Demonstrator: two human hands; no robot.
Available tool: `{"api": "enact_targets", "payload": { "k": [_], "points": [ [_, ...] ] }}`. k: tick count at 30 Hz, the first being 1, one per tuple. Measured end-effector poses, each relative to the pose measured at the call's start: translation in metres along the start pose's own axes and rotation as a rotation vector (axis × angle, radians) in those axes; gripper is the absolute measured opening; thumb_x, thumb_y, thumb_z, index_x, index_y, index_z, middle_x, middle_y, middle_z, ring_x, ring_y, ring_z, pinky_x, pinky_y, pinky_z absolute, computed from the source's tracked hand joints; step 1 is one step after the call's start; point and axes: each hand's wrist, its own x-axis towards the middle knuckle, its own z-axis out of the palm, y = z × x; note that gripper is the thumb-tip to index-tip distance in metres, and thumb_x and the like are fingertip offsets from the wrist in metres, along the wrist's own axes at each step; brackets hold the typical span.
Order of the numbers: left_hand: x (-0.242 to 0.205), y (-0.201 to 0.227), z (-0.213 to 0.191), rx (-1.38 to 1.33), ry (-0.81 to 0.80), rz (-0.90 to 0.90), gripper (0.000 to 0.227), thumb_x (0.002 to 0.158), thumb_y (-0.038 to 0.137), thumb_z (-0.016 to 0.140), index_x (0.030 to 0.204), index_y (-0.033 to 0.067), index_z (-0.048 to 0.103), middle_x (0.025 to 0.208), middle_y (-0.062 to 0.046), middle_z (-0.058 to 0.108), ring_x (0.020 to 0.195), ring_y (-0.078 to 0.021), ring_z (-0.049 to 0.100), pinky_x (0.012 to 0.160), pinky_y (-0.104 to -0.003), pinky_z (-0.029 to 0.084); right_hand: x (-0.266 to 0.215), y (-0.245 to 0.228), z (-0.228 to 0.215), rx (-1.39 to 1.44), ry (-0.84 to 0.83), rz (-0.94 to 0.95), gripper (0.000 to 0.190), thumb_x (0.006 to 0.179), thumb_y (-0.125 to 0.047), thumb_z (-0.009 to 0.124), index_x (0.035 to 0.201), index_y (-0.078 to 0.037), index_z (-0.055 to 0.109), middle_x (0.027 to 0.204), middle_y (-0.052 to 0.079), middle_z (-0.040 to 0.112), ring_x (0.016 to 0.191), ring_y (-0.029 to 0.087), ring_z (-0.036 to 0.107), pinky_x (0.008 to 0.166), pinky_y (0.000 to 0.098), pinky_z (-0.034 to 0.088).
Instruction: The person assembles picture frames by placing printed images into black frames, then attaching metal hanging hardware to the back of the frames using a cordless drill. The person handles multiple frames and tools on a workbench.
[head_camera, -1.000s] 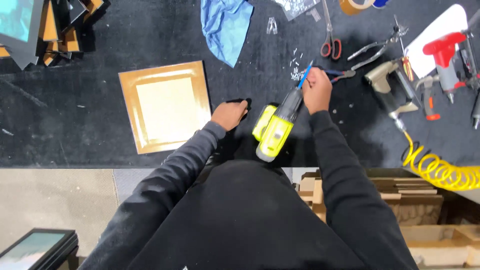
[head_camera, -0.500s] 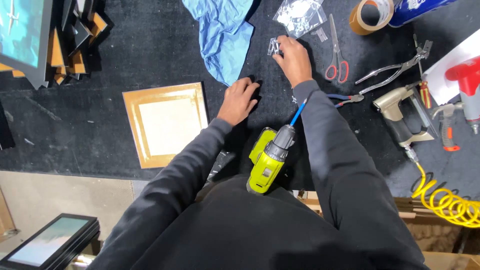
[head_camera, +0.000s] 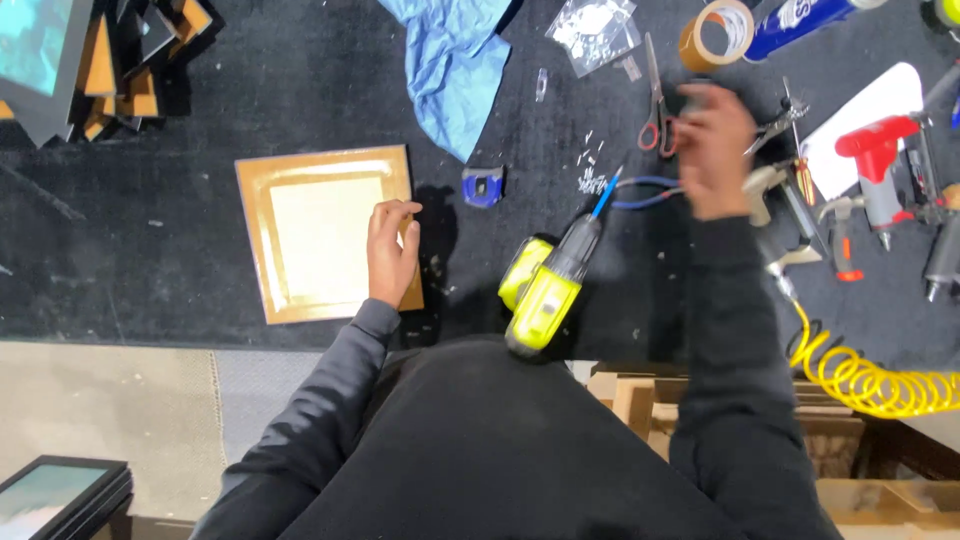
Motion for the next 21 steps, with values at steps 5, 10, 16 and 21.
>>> {"api": "enact_targets", "payload": {
  "k": [5, 10, 16, 21],
  "points": [
    [-0.034, -0.017, -0.038, -0.081, 0.094, 0.086, 0.026, 0.107, 0.021, 0.047, 0.113, 0.0053, 0.066, 0.102, -0.011, 0.058, 0.097, -0.0267, 0.056, 0.089, -0.037, 0.045, -0.135, -0.089, -0.023, -0.003, -0.103, -0.068, 0.049, 0.091, 0.0, 0.048, 0.137, -0.013, 0.056, 0.086, -0.006, 0.04, 0.058, -0.001, 0.036, 0.052, 0.0128, 0.03],
    [-0.089, -0.021, -0.092, -0.244, 0.062, -0.06, 0.026, 0.106, 0.023, 0.048, 0.111, 0.0074, 0.069, 0.102, -0.005, 0.064, 0.095, -0.0197, 0.061, 0.088, -0.031, 0.046, -0.281, -0.102, 0.052, -0.073, -0.036, -0.021, 0.049, 0.066, -0.004, 0.047, 0.111, -0.012, 0.065, 0.106, -0.005, 0.065, 0.097, 0.003, 0.065, 0.079, 0.0101, 0.049],
    [-0.133, -0.016, -0.149, -0.327, -0.186, -0.146, 0.021, 0.099, 0.016, 0.065, 0.119, 0.0194, 0.073, 0.089, 0.001, 0.074, 0.09, -0.0181, 0.072, 0.089, -0.036, 0.057, -0.401, -0.006, 0.262, -0.432, -0.221, 0.027, 0.036, 0.074, 0.012, 0.059, 0.104, 0.0, 0.075, 0.073, 0.015, 0.058, 0.069, 0.02, 0.051, 0.062, 0.0411, 0.048],
    [-0.145, -0.044, -0.171, 0.124, -0.301, 0.189, 0.036, 0.09, 0.025, 0.074, 0.123, 0.0114, 0.065, 0.102, -0.009, 0.071, 0.096, -0.0319, 0.072, 0.085, -0.044, 0.056, -0.416, 0.14, 0.314, -0.337, -0.352, 0.113, 0.052, 0.083, 0.008, 0.053, 0.132, -0.007, 0.063, 0.085, 0.01, 0.067, 0.076, 0.014, 0.068, 0.063, 0.0255, 0.063]
  ]
}}
